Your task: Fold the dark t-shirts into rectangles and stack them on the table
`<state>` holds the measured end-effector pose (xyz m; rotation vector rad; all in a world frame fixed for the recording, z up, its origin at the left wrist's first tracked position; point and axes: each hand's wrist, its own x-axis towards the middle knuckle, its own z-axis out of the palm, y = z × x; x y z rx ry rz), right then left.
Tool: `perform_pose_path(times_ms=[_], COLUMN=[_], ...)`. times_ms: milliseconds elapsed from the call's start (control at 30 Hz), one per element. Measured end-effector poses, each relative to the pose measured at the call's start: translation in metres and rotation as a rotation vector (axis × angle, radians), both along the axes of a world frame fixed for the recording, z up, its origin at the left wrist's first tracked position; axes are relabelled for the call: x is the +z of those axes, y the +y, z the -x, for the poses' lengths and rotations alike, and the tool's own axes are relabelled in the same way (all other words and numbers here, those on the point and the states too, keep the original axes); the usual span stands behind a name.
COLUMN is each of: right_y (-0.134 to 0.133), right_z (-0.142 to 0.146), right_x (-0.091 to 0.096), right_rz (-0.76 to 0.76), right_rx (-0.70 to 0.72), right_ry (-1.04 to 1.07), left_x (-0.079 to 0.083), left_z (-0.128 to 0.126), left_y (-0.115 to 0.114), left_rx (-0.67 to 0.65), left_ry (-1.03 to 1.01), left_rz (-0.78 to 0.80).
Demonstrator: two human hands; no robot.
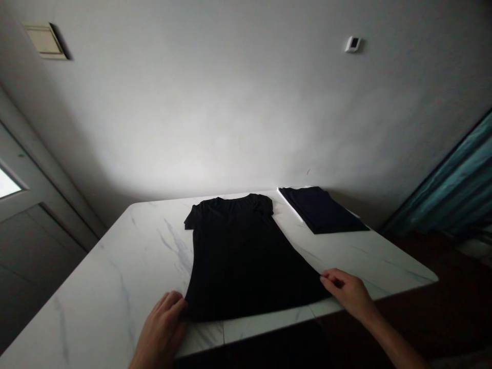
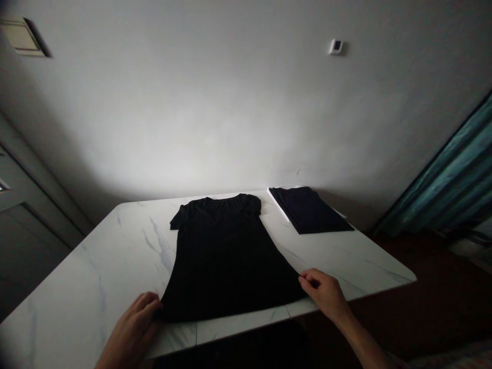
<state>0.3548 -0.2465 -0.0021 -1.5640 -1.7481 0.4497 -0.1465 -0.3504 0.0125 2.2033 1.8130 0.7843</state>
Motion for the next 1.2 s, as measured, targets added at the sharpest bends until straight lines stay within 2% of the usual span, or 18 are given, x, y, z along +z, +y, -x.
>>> perform_pose_path(times_ms=[133, 200, 233, 300, 367, 433, 533, 600, 667, 733, 800, 867, 900, 967, 1067, 1200], right_y=[-0.007, 0.005, 0.016, 0.050, 0.094, 0.138, 0.192, 0.215, 0.232, 0.243, 0.251, 0.257, 0.258, 0.259, 0.258, 0.256], right_z=[-0.005, 0.002, 0.009, 0.035, 0.072, 0.113, 0.161, 0.168, 0.151, 0.116, 0.075, 0.043, 0.035, 0.033, 0.056, 0.071], right_x=[0.015, 0.030, 0.038, 0.053, 0.061, 0.060, 0.048, 0.040, 0.038, 0.041, 0.047, 0.051, 0.052, 0.048, 0.038, 0.027], right_rz=[0.148, 0.167, 0.141, 0.061, 0.021, 0.003, -0.022, -0.025, -0.023, -0.011, 0.044, 0.116, 0.126, 0.087, 0.038, 0.179], right_rx=[0.116, 0.124, 0.125, 0.153, 0.215, 0.216, 0.106, 0.087, 0.059, -0.097, -0.327, -0.421, -0.421, -0.354, -0.228, -0.182], right_ry=[-0.039, -0.060, -0.066, -0.073, -0.092, -0.176, -0.434, -0.576, -0.622, -0.583, -0.535, -0.525, -0.525, -0.527, -0.547, -0.609], left_x=[0.011, 0.022, 0.030, 0.048, 0.063, 0.066, 0.046, 0.024, 0.006, -0.005, -0.008, -0.007, -0.006, -0.004, -0.004, -0.005], left_z=[0.016, 0.020, 0.017, -0.001, -0.035, -0.075, -0.124, -0.139, -0.143, -0.140, -0.138, -0.137, -0.137, -0.139, -0.140, -0.137], left_y=[-0.013, -0.003, 0.009, 0.047, 0.099, 0.154, 0.215, 0.235, 0.239, 0.237, 0.235, 0.234, 0.235, 0.236, 0.236, 0.235], left_rx=[-0.082, -0.091, -0.089, -0.111, -0.208, -0.267, -0.213, -0.155, -0.123, -0.115, -0.117, -0.122, -0.121, -0.118, -0.117, -0.111], left_ry=[-0.022, -0.022, -0.011, 0.029, 0.091, 0.181, 0.338, 0.392, 0.401, 0.386, 0.368, 0.356, 0.353, 0.351, 0.348, 0.314], left_rz=[0.078, 0.049, 0.025, -0.010, -0.026, -0.067, -0.044, 0.026, 0.090, 0.123, 0.131, 0.139, 0.143, 0.145, 0.139, 0.127])
